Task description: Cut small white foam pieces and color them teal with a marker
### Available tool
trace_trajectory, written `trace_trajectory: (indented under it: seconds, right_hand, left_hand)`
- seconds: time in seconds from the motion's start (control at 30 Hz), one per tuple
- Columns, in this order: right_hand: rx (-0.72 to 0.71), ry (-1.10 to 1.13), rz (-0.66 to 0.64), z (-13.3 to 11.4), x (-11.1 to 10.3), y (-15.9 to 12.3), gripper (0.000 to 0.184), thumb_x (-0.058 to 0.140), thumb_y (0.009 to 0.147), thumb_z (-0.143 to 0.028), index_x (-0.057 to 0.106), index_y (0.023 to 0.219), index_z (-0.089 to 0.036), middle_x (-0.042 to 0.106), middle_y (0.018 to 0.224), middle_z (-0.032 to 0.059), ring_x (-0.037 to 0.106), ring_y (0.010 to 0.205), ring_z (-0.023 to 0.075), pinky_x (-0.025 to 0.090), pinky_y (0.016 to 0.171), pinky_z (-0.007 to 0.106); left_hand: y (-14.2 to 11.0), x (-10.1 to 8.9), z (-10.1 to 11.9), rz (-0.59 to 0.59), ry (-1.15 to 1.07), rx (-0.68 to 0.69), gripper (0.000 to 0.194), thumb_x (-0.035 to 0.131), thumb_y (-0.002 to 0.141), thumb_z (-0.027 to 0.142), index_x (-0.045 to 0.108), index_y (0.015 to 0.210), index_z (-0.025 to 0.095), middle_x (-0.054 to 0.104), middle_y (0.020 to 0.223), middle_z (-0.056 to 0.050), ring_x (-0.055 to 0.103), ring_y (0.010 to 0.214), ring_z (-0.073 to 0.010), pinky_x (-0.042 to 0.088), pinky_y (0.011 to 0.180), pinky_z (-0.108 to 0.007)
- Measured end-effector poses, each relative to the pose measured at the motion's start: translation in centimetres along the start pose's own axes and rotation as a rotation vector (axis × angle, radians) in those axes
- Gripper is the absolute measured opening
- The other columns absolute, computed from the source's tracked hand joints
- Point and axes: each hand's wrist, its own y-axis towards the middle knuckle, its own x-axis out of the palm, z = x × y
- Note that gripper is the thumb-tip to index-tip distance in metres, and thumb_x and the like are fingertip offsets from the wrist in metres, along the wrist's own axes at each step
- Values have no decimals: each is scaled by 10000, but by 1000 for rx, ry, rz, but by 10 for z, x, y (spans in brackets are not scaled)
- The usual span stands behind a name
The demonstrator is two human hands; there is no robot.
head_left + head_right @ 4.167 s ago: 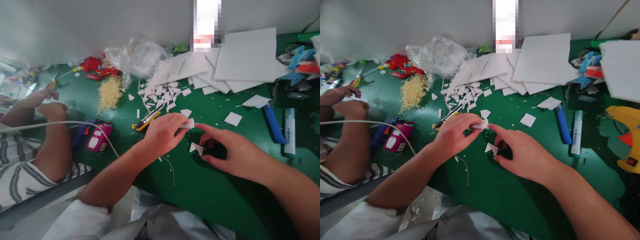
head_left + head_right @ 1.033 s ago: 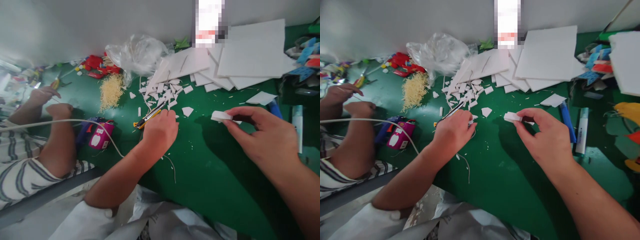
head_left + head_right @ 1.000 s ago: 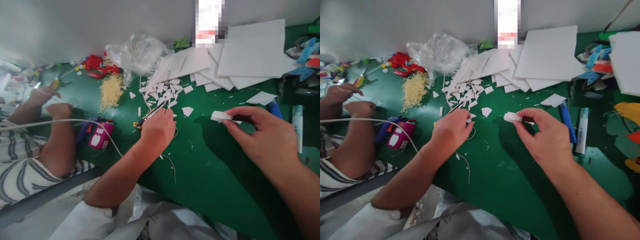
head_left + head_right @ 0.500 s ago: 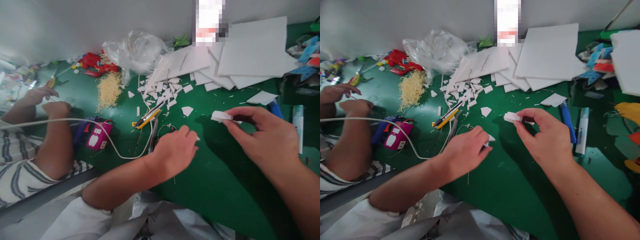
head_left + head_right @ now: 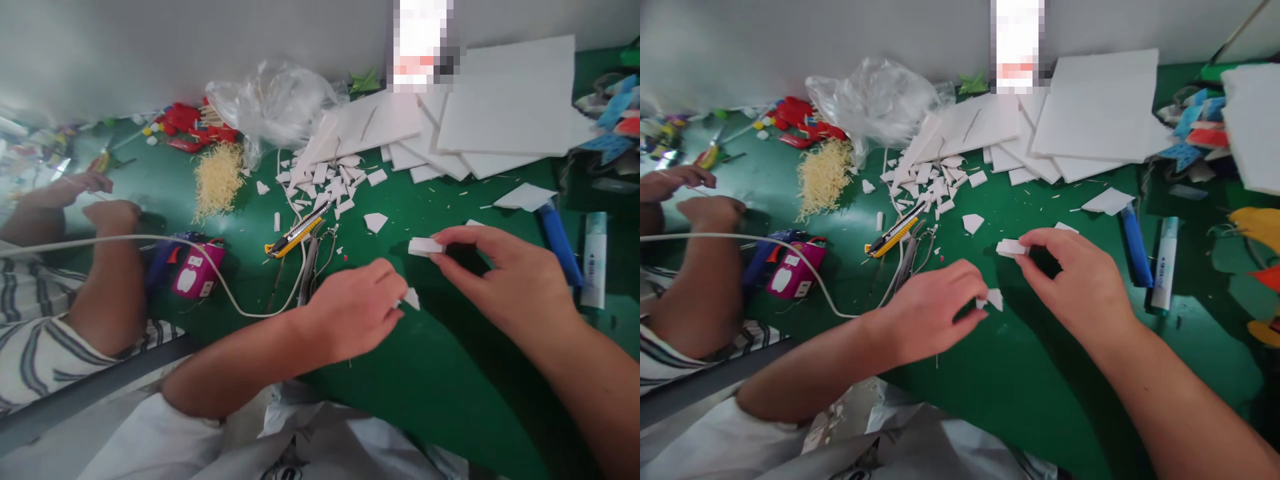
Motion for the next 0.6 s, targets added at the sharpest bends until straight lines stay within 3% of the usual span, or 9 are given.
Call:
trace_trajectory:
  seconds: [0.13, 0.3, 0.6]
  right_hand:
    - [-50, -21, -21, 1, 2, -2, 152, 640, 811, -379, 736, 880, -283, 761, 852, 14, 666, 716, 184, 486, 610, 325]
    - [-34, -34, -18, 3, 2, -3, 175, 636, 814, -389, 744, 904, -284, 770, 877, 18, 659, 689, 180, 486, 609, 332]
    - [-3, -34, -13, 4, 1, -1, 181, 639, 795, -401, 750, 884, -291, 771, 861, 16, 649, 669, 177, 474, 591, 326]
  left_hand:
    - [5, 8, 10, -143, 41, 39, 123, 527, 968, 238, 623, 993, 165, 640, 1053, -46, 654, 875, -170, 540, 722, -295]
    - [9, 5, -1, -27, 50, -24, 141, 505, 964, 176, 615, 1052, 160, 647, 1102, -53, 659, 980, -175, 554, 805, -297]
    - [8, 4, -14, 105, -34, -52, 200, 543, 938, 167, 615, 1124, 195, 651, 1140, -45, 665, 949, -145, 546, 797, -262]
